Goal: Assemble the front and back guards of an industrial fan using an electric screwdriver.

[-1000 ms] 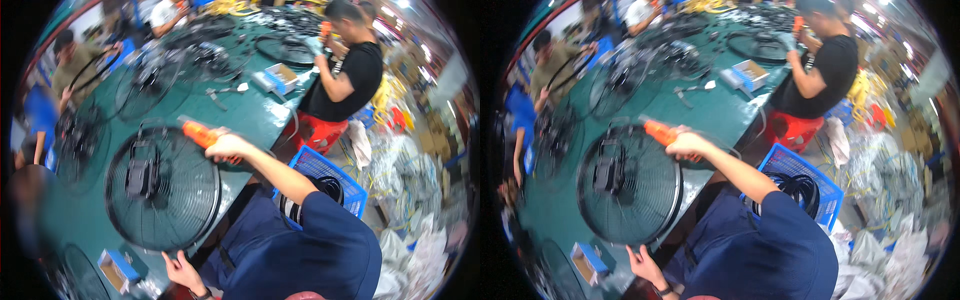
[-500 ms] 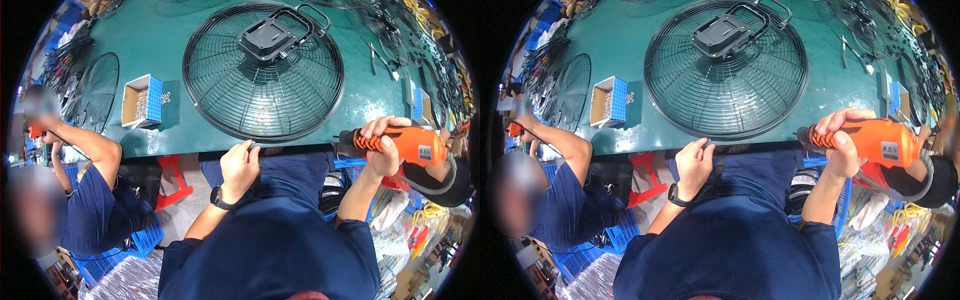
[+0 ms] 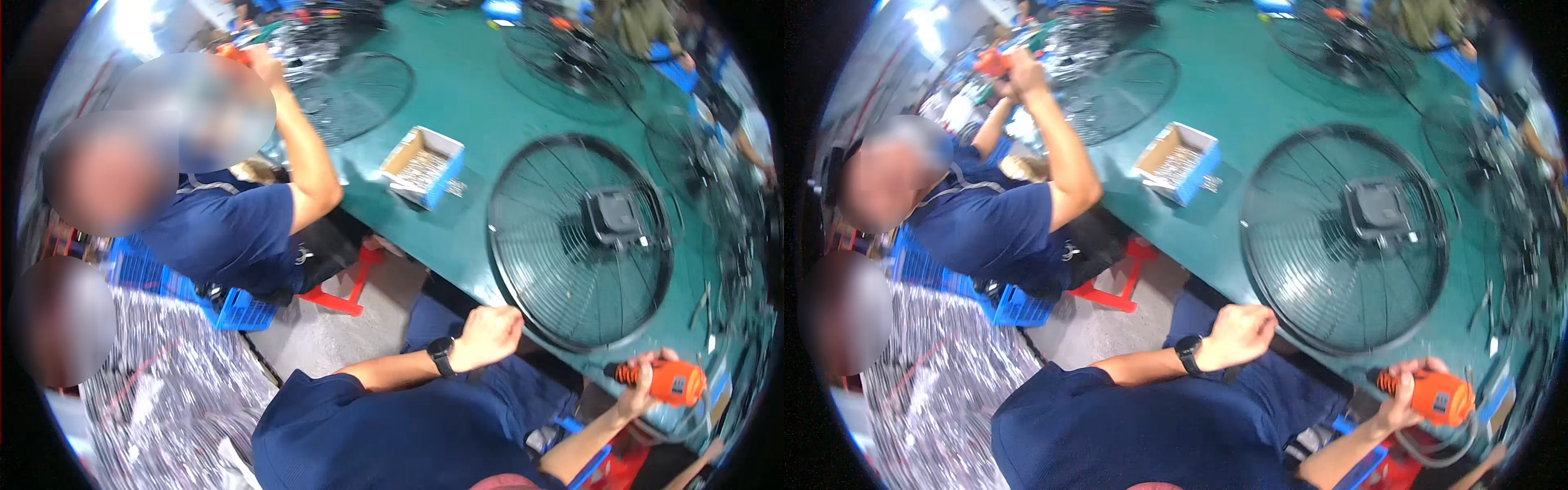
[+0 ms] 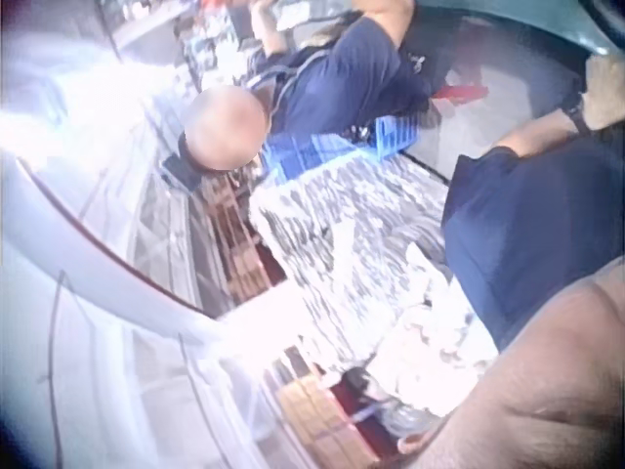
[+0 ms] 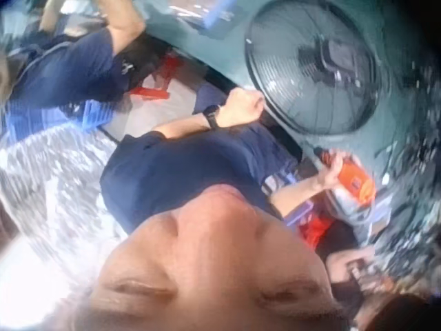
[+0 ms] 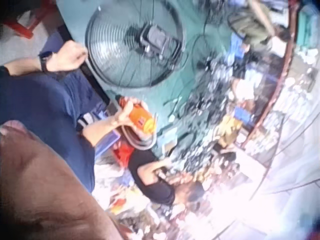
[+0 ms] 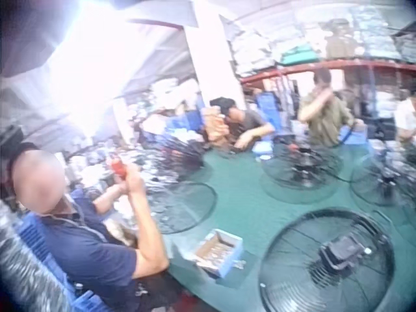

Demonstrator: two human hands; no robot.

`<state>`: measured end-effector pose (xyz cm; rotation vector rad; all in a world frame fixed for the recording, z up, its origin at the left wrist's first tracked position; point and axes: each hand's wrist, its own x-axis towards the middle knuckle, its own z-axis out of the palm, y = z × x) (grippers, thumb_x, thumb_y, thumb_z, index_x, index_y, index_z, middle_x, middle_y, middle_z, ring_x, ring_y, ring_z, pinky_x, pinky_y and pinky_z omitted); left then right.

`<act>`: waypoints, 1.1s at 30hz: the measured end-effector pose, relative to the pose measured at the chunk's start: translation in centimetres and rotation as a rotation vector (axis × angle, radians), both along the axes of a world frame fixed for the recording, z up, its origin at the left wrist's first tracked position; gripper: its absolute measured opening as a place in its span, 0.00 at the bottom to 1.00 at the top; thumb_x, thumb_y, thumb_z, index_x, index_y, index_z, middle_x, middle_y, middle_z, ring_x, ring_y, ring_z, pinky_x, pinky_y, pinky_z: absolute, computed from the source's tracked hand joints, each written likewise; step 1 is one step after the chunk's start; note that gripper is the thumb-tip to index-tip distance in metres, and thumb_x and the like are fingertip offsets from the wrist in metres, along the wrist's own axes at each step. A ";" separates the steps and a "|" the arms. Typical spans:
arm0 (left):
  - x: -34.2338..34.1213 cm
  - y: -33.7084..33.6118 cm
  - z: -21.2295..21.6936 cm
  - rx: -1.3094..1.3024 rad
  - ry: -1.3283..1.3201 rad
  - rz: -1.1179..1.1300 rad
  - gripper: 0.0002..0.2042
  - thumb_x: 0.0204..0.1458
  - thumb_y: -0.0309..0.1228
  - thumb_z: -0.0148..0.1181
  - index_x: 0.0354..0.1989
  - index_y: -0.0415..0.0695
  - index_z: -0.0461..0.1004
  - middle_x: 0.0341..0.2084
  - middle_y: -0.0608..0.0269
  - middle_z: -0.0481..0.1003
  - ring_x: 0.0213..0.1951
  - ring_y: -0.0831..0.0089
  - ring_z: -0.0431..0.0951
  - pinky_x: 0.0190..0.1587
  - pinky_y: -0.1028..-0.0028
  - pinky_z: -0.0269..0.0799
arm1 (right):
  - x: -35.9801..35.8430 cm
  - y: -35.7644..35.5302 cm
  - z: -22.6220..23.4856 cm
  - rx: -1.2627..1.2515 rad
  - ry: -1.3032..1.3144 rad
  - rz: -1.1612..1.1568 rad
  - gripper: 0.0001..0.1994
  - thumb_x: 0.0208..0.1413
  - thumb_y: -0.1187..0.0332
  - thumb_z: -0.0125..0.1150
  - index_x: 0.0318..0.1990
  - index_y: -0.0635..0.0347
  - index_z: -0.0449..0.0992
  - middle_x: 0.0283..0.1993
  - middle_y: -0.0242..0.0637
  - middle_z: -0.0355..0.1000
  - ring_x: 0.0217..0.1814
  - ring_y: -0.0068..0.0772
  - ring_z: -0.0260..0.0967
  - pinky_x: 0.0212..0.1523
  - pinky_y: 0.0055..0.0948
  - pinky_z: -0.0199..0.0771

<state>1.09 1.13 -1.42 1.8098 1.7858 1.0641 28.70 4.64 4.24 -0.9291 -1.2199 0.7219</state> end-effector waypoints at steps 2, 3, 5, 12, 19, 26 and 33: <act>-0.3 -0.4 0.2 -0.024 -0.074 -0.022 0.03 0.45 0.27 0.57 0.24 0.41 0.74 0.17 0.54 0.73 0.21 0.56 0.75 0.25 0.62 0.71 | -0.1 0.3 0.2 -0.037 -0.014 -0.064 0.22 0.50 0.75 0.56 0.53 0.69 0.60 0.31 0.39 0.65 0.28 0.29 0.64 0.32 0.27 0.70; -0.4 -0.5 0.3 -0.047 -0.155 -0.027 0.04 0.46 0.28 0.58 0.25 0.41 0.73 0.17 0.54 0.73 0.21 0.56 0.75 0.24 0.62 0.69 | -0.3 0.3 0.4 -0.050 -0.002 -0.037 0.21 0.50 0.76 0.55 0.52 0.68 0.61 0.30 0.38 0.65 0.28 0.28 0.64 0.32 0.27 0.69; -0.9 -0.9 0.4 -0.197 -0.372 -0.056 0.06 0.49 0.30 0.58 0.27 0.39 0.72 0.15 0.60 0.71 0.18 0.68 0.72 0.21 0.68 0.66 | -0.8 0.4 0.7 -0.048 0.027 0.004 0.20 0.52 0.76 0.55 0.53 0.67 0.61 0.32 0.37 0.65 0.29 0.26 0.63 0.32 0.26 0.68; -2.6 -2.1 0.5 -0.568 -1.248 -0.093 0.07 0.55 0.28 0.52 0.26 0.42 0.67 0.18 0.72 0.64 0.17 0.84 0.58 0.17 0.81 0.53 | 0.3 0.7 -1.0 -0.022 0.108 -0.028 0.21 0.43 0.81 0.67 0.43 0.72 0.63 0.33 0.44 0.67 0.27 0.37 0.67 0.29 0.33 0.76; -3.8 -2.5 1.1 -0.602 -1.488 -0.203 0.03 0.53 0.25 0.52 0.29 0.41 0.68 0.21 0.67 0.69 0.21 0.84 0.63 0.21 0.83 0.57 | -0.3 -0.1 -0.2 0.029 -0.139 -0.114 0.20 0.47 0.74 0.63 0.46 0.67 0.63 0.33 0.44 0.66 0.28 0.36 0.66 0.29 0.35 0.72; -4.0 -2.5 1.6 -0.670 -1.567 -0.188 0.03 0.54 0.23 0.55 0.36 0.39 0.72 0.28 0.64 0.74 0.28 0.82 0.70 0.27 0.82 0.64 | -1.9 -1.4 2.5 0.120 -0.107 -0.060 0.19 0.49 0.73 0.60 0.47 0.66 0.62 0.32 0.41 0.65 0.28 0.34 0.64 0.31 0.35 0.70; -3.4 -2.2 2.7 -0.703 -1.585 -0.286 0.07 0.53 0.24 0.57 0.39 0.37 0.72 0.29 0.63 0.74 0.28 0.81 0.70 0.27 0.82 0.64 | -1.8 -1.9 5.0 0.281 0.301 0.449 0.18 0.51 0.71 0.56 0.49 0.63 0.60 0.30 0.37 0.63 0.27 0.30 0.61 0.33 0.32 0.67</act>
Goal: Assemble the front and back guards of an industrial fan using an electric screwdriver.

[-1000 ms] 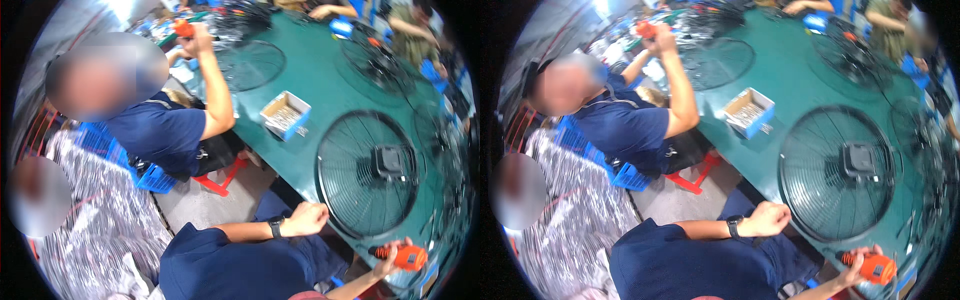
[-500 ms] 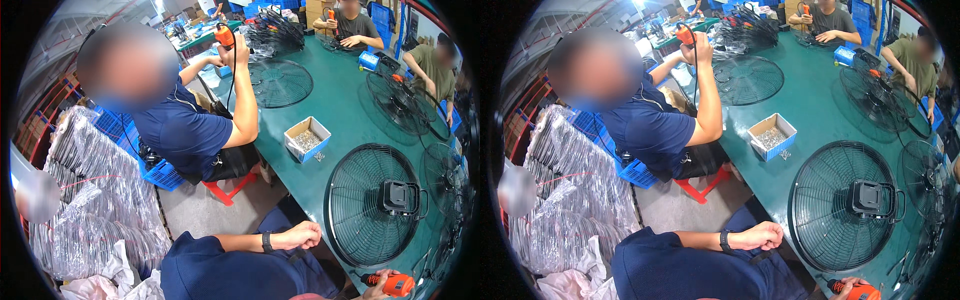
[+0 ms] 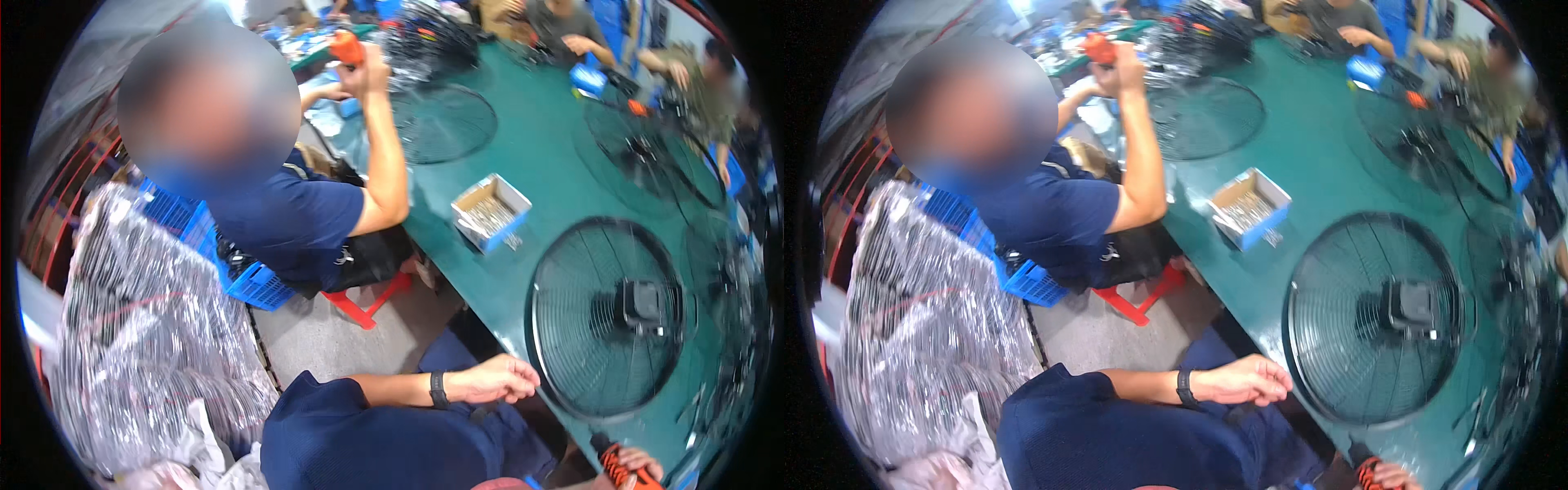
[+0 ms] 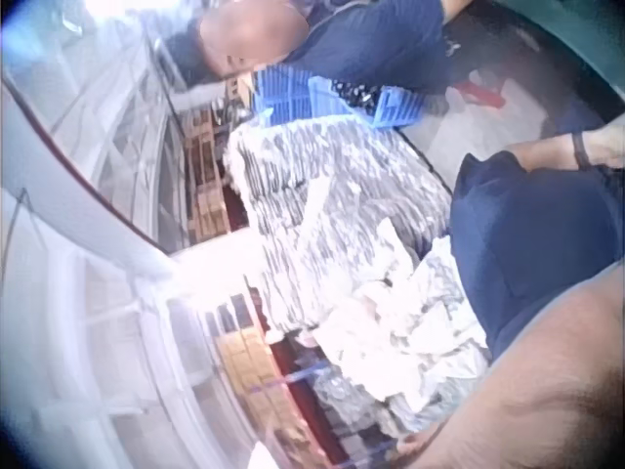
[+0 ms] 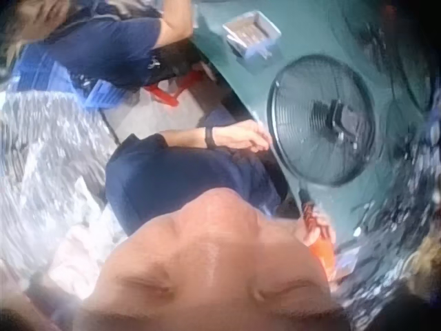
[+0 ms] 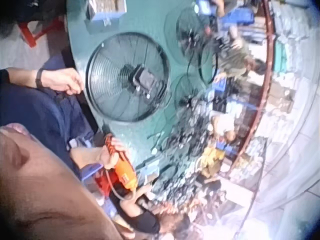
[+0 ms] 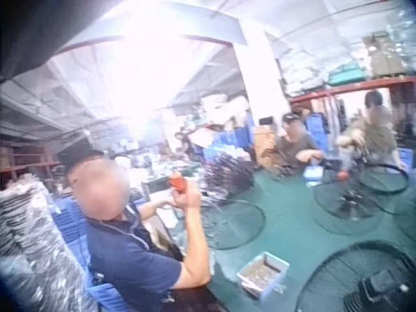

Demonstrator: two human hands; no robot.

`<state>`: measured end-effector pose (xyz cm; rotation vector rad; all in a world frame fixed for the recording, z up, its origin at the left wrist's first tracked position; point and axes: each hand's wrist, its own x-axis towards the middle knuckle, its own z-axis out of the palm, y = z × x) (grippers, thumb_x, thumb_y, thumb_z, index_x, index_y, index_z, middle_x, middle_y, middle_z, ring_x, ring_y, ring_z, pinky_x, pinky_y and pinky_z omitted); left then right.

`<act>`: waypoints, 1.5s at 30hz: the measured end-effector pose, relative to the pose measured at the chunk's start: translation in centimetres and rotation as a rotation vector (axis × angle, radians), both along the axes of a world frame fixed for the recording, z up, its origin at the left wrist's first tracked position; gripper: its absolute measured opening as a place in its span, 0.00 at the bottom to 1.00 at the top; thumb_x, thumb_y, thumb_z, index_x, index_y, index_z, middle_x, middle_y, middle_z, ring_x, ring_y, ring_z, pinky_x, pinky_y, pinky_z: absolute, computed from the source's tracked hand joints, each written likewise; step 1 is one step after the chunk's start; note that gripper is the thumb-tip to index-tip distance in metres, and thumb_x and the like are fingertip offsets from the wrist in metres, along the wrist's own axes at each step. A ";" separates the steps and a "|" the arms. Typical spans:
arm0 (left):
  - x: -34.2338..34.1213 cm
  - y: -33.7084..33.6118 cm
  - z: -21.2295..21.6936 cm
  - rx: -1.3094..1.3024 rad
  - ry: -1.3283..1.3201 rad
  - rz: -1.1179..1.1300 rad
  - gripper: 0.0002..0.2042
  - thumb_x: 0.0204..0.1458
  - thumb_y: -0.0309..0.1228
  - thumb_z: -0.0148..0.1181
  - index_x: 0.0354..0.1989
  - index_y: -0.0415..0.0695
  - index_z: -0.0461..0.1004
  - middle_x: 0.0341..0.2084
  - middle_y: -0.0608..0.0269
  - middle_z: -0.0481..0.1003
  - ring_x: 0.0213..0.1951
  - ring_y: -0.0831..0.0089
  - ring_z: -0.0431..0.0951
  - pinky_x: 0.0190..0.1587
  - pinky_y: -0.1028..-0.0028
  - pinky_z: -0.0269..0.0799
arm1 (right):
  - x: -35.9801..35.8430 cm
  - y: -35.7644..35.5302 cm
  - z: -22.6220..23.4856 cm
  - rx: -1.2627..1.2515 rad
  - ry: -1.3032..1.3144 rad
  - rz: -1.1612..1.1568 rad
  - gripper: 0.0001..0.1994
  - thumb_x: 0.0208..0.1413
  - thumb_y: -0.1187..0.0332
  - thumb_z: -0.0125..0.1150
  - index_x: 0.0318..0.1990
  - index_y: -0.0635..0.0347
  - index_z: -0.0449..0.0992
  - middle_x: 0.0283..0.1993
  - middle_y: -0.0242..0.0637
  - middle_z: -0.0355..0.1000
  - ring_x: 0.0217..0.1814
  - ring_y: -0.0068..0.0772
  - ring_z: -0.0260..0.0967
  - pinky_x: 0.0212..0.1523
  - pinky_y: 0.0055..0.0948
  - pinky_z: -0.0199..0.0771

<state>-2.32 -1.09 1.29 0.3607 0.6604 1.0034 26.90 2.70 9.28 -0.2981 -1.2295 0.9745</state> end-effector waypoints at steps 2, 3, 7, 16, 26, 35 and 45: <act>0.7 0.6 0.0 -0.032 -0.108 -0.067 0.08 0.52 0.24 0.58 0.39 0.35 0.72 0.29 0.62 0.73 0.28 0.80 0.68 0.27 0.82 0.63 | -0.9 -0.5 1.1 0.008 0.067 -0.001 0.18 0.49 0.70 0.57 0.46 0.63 0.60 0.28 0.37 0.63 0.25 0.29 0.62 0.31 0.31 0.67; 0.9 1.0 -0.2 -0.063 -0.181 -0.108 0.09 0.52 0.25 0.58 0.39 0.34 0.72 0.29 0.62 0.73 0.28 0.79 0.67 0.27 0.82 0.62 | -1.5 -0.7 1.3 0.047 0.086 -0.109 0.18 0.47 0.70 0.59 0.44 0.63 0.61 0.26 0.38 0.64 0.24 0.30 0.64 0.27 0.31 0.68; 2.5 1.5 -0.5 -0.212 -0.284 -0.071 0.07 0.54 0.27 0.58 0.37 0.36 0.73 0.27 0.63 0.72 0.27 0.79 0.66 0.27 0.82 0.61 | -3.9 -0.5 2.0 0.058 0.113 -0.034 0.19 0.46 0.67 0.64 0.41 0.61 0.62 0.23 0.36 0.69 0.19 0.33 0.69 0.22 0.33 0.74; 2.8 1.3 -0.5 -0.320 -0.388 -0.185 0.07 0.59 0.28 0.53 0.37 0.38 0.74 0.28 0.65 0.73 0.26 0.81 0.68 0.29 0.81 0.66 | -6.4 -0.5 2.3 0.031 0.079 0.082 0.21 0.43 0.72 0.64 0.46 0.61 0.63 0.27 0.40 0.72 0.23 0.37 0.73 0.25 0.38 0.78; 2.5 1.4 -1.3 -0.298 -0.500 -0.209 0.07 0.58 0.28 0.53 0.39 0.38 0.74 0.29 0.63 0.75 0.26 0.79 0.71 0.29 0.81 0.69 | -7.1 -0.3 1.7 0.007 0.080 0.094 0.21 0.42 0.72 0.64 0.44 0.61 0.63 0.25 0.40 0.71 0.21 0.36 0.72 0.23 0.37 0.77; 2.1 1.1 -1.1 -0.208 -0.415 -0.209 0.08 0.57 0.28 0.54 0.39 0.38 0.75 0.26 0.62 0.73 0.24 0.80 0.63 0.23 0.81 0.58 | -7.5 -0.2 1.7 -0.039 0.052 0.145 0.21 0.40 0.72 0.64 0.43 0.61 0.63 0.25 0.40 0.71 0.21 0.37 0.72 0.23 0.38 0.77; 2.5 1.6 -1.2 -0.279 -0.395 -0.093 0.09 0.59 0.28 0.51 0.41 0.36 0.73 0.27 0.66 0.69 0.26 0.80 0.63 0.28 0.81 0.60 | -9.0 0.3 0.4 0.064 -0.094 0.106 0.23 0.44 0.73 0.64 0.46 0.63 0.60 0.27 0.42 0.70 0.25 0.41 0.73 0.28 0.42 0.78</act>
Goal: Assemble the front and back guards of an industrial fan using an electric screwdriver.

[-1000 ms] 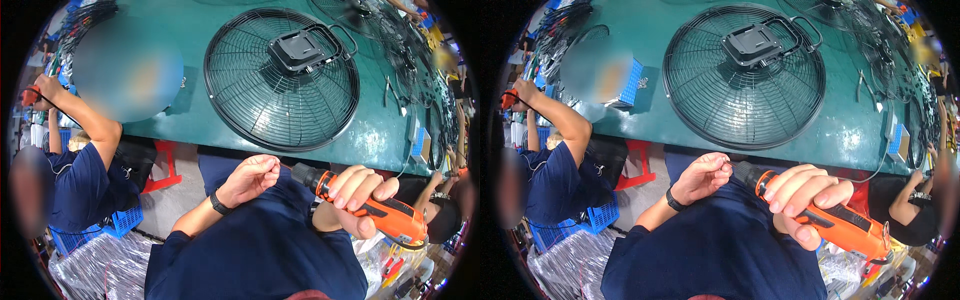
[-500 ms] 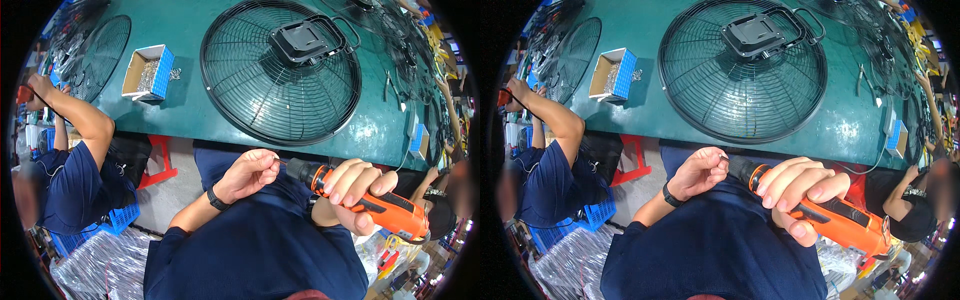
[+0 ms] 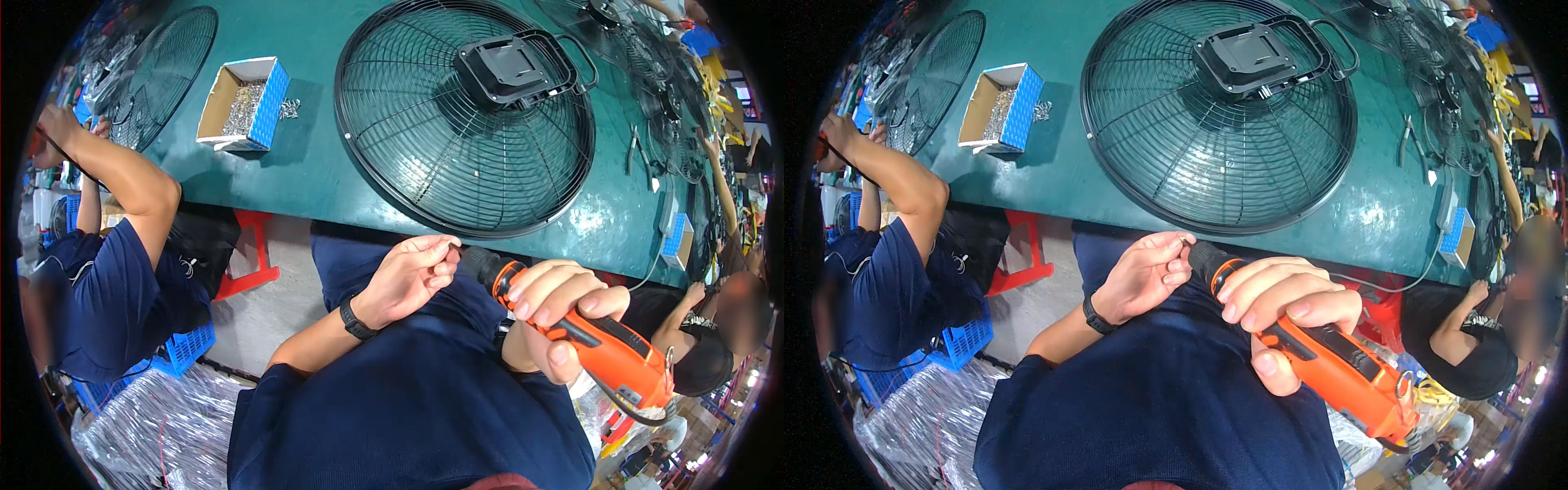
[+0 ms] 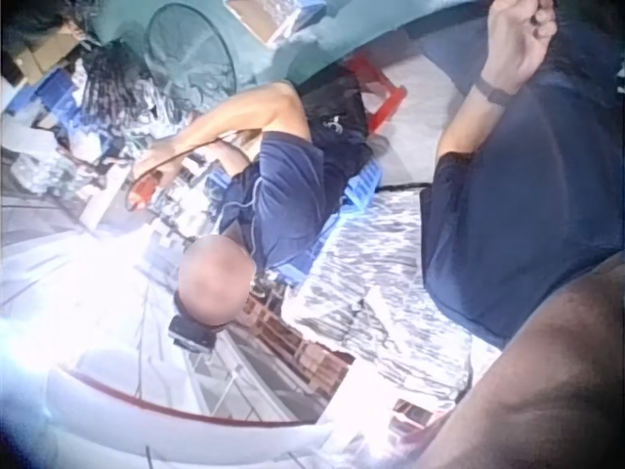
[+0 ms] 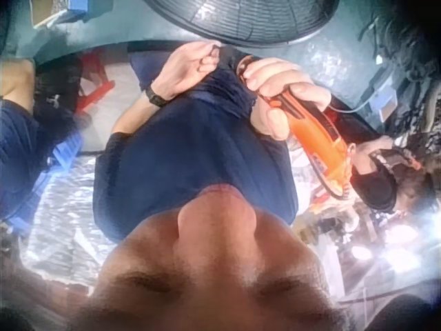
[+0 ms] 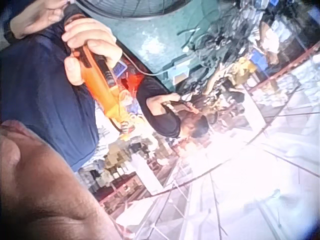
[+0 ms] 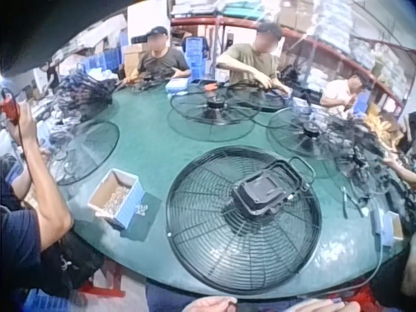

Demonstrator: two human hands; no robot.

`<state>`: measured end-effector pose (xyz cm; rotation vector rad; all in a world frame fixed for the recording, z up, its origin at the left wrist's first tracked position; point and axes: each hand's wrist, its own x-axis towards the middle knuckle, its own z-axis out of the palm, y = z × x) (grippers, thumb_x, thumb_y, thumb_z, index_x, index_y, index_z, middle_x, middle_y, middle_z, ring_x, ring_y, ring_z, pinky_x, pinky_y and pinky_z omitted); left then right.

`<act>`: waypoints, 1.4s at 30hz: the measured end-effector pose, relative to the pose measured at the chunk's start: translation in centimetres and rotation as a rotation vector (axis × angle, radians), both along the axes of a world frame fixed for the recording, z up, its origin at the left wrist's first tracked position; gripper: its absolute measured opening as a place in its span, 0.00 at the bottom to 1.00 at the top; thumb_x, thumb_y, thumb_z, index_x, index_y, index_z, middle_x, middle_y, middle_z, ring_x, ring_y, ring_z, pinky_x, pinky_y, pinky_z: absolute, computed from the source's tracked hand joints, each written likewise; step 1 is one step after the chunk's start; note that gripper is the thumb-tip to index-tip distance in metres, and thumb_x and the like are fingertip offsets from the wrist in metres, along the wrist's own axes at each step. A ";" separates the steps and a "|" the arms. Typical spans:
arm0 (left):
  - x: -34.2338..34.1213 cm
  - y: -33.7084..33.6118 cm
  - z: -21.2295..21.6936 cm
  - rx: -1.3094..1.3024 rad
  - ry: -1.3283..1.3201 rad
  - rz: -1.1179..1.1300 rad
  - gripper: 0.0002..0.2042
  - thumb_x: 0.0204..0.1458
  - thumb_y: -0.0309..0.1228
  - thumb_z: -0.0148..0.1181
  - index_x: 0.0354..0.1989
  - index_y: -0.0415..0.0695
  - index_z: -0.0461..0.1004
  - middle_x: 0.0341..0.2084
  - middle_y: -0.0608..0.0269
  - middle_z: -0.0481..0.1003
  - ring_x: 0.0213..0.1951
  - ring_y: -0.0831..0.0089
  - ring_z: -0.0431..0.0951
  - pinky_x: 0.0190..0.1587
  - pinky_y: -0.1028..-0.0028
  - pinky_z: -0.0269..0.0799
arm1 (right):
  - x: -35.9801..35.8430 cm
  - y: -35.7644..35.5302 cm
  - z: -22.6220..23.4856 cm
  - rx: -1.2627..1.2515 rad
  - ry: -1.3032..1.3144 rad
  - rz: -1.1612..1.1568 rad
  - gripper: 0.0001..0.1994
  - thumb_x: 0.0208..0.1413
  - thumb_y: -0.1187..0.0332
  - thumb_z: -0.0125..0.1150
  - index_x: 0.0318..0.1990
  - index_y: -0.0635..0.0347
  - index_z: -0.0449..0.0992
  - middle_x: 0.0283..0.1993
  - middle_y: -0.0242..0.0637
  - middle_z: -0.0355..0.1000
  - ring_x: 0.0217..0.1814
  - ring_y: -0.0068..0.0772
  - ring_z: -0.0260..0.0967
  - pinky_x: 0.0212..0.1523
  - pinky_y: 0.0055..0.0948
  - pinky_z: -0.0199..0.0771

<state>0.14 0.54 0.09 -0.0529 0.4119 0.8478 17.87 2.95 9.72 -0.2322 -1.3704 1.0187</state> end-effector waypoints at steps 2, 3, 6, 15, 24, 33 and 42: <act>0.5 0.3 -0.2 -0.055 0.017 -0.017 0.08 0.60 0.32 0.50 0.38 0.40 0.72 0.26 0.69 0.67 0.27 0.80 0.63 0.27 0.81 0.59 | -0.5 0.1 -0.3 0.003 -0.030 -0.017 0.22 0.44 0.73 0.63 0.46 0.62 0.60 0.28 0.42 0.70 0.25 0.41 0.73 0.29 0.42 0.78; 0.6 0.5 -0.3 -0.051 0.013 -0.011 0.08 0.60 0.32 0.50 0.38 0.40 0.72 0.26 0.69 0.67 0.27 0.80 0.63 0.27 0.81 0.59 | -0.6 0.3 -0.4 0.019 -0.070 -0.023 0.22 0.44 0.73 0.63 0.46 0.62 0.60 0.28 0.42 0.70 0.25 0.41 0.73 0.29 0.42 0.78; 0.9 0.8 -0.5 -0.111 -0.003 -0.021 0.09 0.61 0.35 0.49 0.33 0.44 0.69 0.25 0.70 0.66 0.27 0.80 0.62 0.27 0.81 0.59 | -1.1 0.8 -0.8 0.027 -0.124 -0.023 0.22 0.45 0.74 0.63 0.46 0.62 0.60 0.28 0.43 0.70 0.26 0.40 0.72 0.31 0.42 0.77; 1.0 0.2 -1.2 -0.144 0.035 0.010 0.12 0.60 0.39 0.51 0.31 0.44 0.69 0.25 0.67 0.70 0.25 0.80 0.66 0.28 0.80 0.63 | -2.7 0.8 -0.6 -0.156 -0.143 -0.066 0.18 0.50 0.73 0.62 0.44 0.60 0.60 0.30 0.42 0.67 0.30 0.39 0.70 0.35 0.43 0.74; -0.1 0.3 -0.7 -0.130 0.184 -0.002 0.12 0.59 0.39 0.52 0.35 0.41 0.72 0.26 0.67 0.71 0.26 0.78 0.68 0.29 0.78 0.63 | -5.4 3.4 0.2 -0.228 -0.243 0.038 0.19 0.47 0.69 0.67 0.40 0.59 0.60 0.25 0.37 0.65 0.23 0.31 0.65 0.27 0.32 0.71; -2.5 0.1 -1.0 0.033 0.301 0.119 0.14 0.61 0.35 0.46 0.36 0.37 0.73 0.22 0.68 0.69 0.22 0.80 0.63 0.22 0.79 0.57 | -5.7 4.9 -0.1 -0.147 -0.345 0.200 0.17 0.42 0.73 0.66 0.37 0.62 0.63 0.20 0.37 0.67 0.21 0.30 0.66 0.25 0.28 0.72; -2.8 -0.4 0.4 0.189 0.446 0.213 0.12 0.61 0.32 0.45 0.45 0.37 0.70 0.20 0.67 0.68 0.19 0.81 0.61 0.19 0.83 0.54 | -4.3 4.3 0.2 -0.211 -0.331 0.207 0.16 0.41 0.77 0.64 0.37 0.61 0.64 0.24 0.37 0.68 0.26 0.31 0.68 0.30 0.30 0.72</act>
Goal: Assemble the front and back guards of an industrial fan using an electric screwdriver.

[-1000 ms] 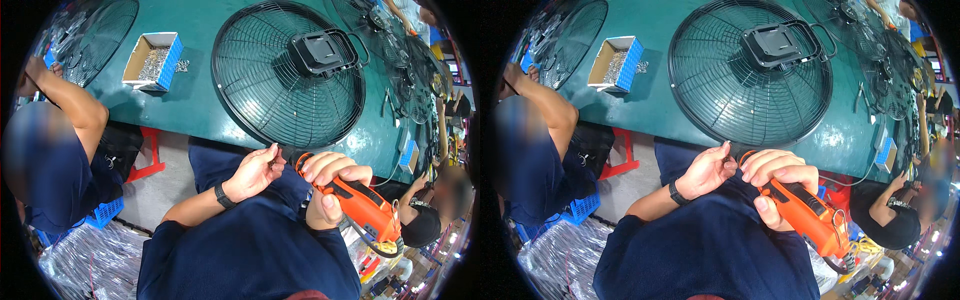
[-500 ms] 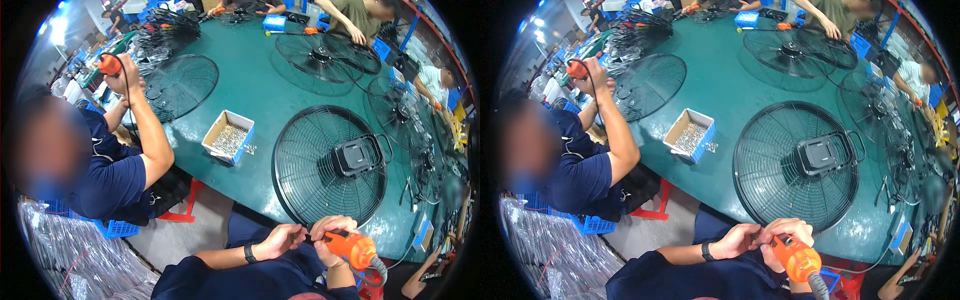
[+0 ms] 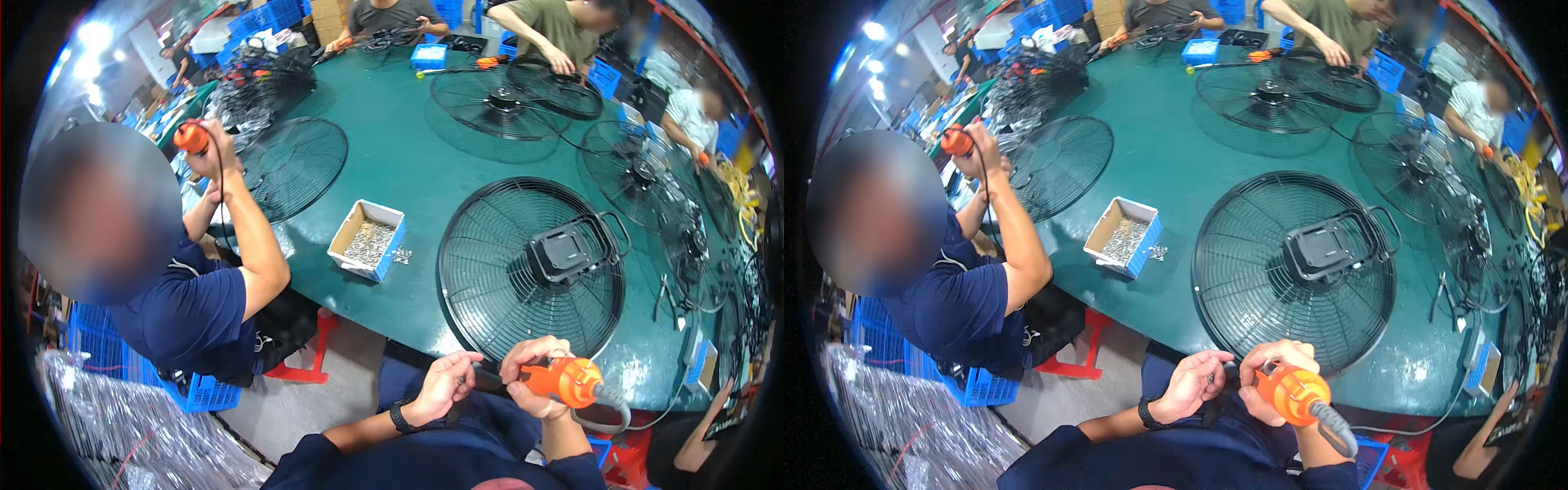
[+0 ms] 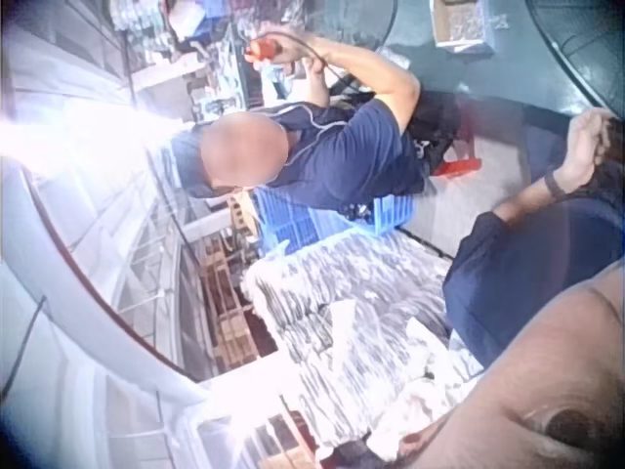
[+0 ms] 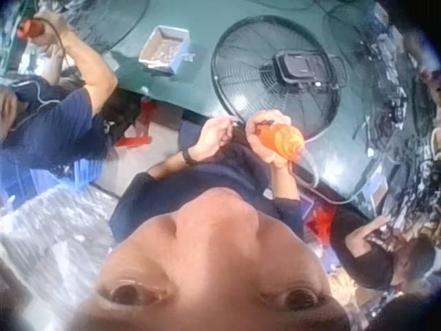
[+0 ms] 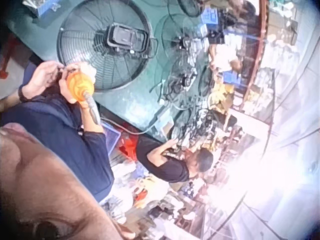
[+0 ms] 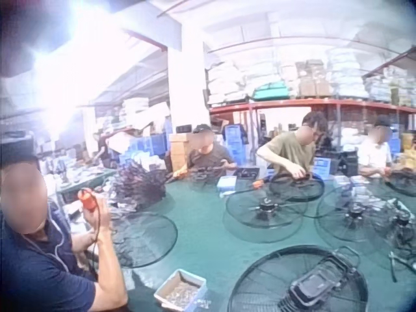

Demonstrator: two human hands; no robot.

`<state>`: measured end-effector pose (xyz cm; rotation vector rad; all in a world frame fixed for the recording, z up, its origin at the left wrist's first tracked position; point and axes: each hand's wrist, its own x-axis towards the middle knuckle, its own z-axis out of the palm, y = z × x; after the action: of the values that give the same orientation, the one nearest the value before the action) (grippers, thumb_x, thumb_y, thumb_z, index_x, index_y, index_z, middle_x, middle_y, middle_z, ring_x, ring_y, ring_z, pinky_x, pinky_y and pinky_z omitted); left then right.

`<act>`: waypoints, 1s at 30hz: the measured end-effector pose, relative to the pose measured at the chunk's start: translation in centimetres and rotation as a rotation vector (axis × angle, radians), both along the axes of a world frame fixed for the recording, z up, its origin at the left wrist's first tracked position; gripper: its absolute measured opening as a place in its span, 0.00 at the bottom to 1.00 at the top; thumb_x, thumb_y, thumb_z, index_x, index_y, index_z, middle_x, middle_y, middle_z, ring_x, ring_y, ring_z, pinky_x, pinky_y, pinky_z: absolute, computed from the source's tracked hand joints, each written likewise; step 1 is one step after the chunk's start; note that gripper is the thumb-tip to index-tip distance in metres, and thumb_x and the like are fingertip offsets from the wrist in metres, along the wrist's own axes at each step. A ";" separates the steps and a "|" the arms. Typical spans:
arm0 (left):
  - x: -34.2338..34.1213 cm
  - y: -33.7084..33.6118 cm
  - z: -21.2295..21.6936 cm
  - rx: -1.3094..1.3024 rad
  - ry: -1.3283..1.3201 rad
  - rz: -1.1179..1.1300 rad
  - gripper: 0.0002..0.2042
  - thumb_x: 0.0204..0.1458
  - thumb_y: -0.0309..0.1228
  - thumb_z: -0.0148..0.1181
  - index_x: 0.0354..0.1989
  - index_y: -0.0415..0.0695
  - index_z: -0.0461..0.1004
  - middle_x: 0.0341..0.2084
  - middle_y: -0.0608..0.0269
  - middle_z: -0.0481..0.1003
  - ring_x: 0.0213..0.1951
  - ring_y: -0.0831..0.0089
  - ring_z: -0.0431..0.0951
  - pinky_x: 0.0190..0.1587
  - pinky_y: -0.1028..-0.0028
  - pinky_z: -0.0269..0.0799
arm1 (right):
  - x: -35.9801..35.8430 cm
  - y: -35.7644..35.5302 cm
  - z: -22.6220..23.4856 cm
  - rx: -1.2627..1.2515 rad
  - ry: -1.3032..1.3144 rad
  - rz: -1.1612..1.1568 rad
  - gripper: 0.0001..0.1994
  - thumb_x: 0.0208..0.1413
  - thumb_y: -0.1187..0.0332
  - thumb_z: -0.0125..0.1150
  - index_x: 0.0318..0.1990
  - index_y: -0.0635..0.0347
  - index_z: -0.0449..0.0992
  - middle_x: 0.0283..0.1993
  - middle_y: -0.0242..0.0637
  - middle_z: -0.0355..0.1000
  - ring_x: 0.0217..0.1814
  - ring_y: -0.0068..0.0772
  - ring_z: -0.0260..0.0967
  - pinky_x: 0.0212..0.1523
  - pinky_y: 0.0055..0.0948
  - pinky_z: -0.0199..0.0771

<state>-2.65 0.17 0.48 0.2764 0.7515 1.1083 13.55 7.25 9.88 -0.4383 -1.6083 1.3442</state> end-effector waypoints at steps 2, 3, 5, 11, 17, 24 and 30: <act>0.2 -0.1 0.3 0.001 0.122 0.025 0.12 0.60 0.31 0.47 0.46 0.37 0.69 0.20 0.68 0.67 0.19 0.83 0.61 0.19 0.84 0.54 | 0.2 -0.6 -0.1 0.018 -0.006 -0.044 0.17 0.40 0.79 0.64 0.38 0.62 0.64 0.24 0.37 0.68 0.26 0.31 0.68 0.30 0.30 0.72; 0.4 -0.2 0.4 0.014 0.129 0.034 0.11 0.58 0.29 0.50 0.45 0.37 0.70 0.20 0.69 0.67 0.19 0.85 0.60 0.19 0.85 0.53 | 0.4 -0.8 -0.1 0.048 0.008 -0.035 0.18 0.40 0.80 0.64 0.39 0.62 0.64 0.26 0.38 0.68 0.27 0.32 0.68 0.31 0.31 0.73; 0.7 -0.2 0.6 0.044 0.206 0.029 0.10 0.57 0.29 0.53 0.44 0.37 0.71 0.20 0.70 0.67 0.19 0.86 0.60 0.19 0.85 0.52 | 0.7 -1.4 -0.3 0.065 0.033 -0.056 0.18 0.41 0.80 0.63 0.40 0.62 0.63 0.27 0.38 0.68 0.28 0.32 0.68 0.32 0.32 0.73; 2.0 -0.7 0.7 0.132 0.388 -0.015 0.09 0.53 0.26 0.59 0.41 0.37 0.73 0.19 0.75 0.67 0.17 0.90 0.58 0.18 0.86 0.50 | 2.3 -2.7 -0.8 0.039 0.193 -0.175 0.18 0.47 0.73 0.64 0.42 0.60 0.61 0.27 0.38 0.66 0.28 0.33 0.67 0.33 0.34 0.73; 2.6 -0.8 0.3 0.221 0.608 0.026 0.10 0.51 0.22 0.61 0.42 0.35 0.75 0.21 0.79 0.66 0.23 0.92 0.61 0.25 0.88 0.56 | 6.7 -1.9 -1.3 -0.223 0.630 -0.293 0.18 0.45 0.73 0.60 0.43 0.62 0.60 0.26 0.42 0.66 0.26 0.37 0.68 0.32 0.38 0.74; 0.3 0.7 -0.3 0.260 0.995 0.226 0.25 0.46 0.24 0.65 0.55 0.32 0.68 0.17 0.79 0.61 0.21 0.89 0.59 0.25 0.85 0.60 | 18.6 0.8 -3.5 -0.453 0.427 -0.712 0.26 0.49 0.70 0.51 0.57 0.68 0.59 0.55 0.53 0.65 0.23 0.34 0.72 0.20 0.30 0.74; -0.6 2.7 0.0 0.287 1.186 0.189 0.33 0.41 0.28 0.69 0.56 0.26 0.62 0.13 0.73 0.58 0.20 0.86 0.58 0.27 0.83 0.63 | 22.9 2.6 -7.4 -0.771 0.412 -0.612 0.31 0.51 0.68 0.50 0.64 0.65 0.53 0.65 0.39 0.57 0.25 0.38 0.74 0.19 0.30 0.73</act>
<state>-3.27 2.83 0.52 1.1824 1.6795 1.1806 36.44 9.88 2.48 -0.9477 -0.4997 1.3973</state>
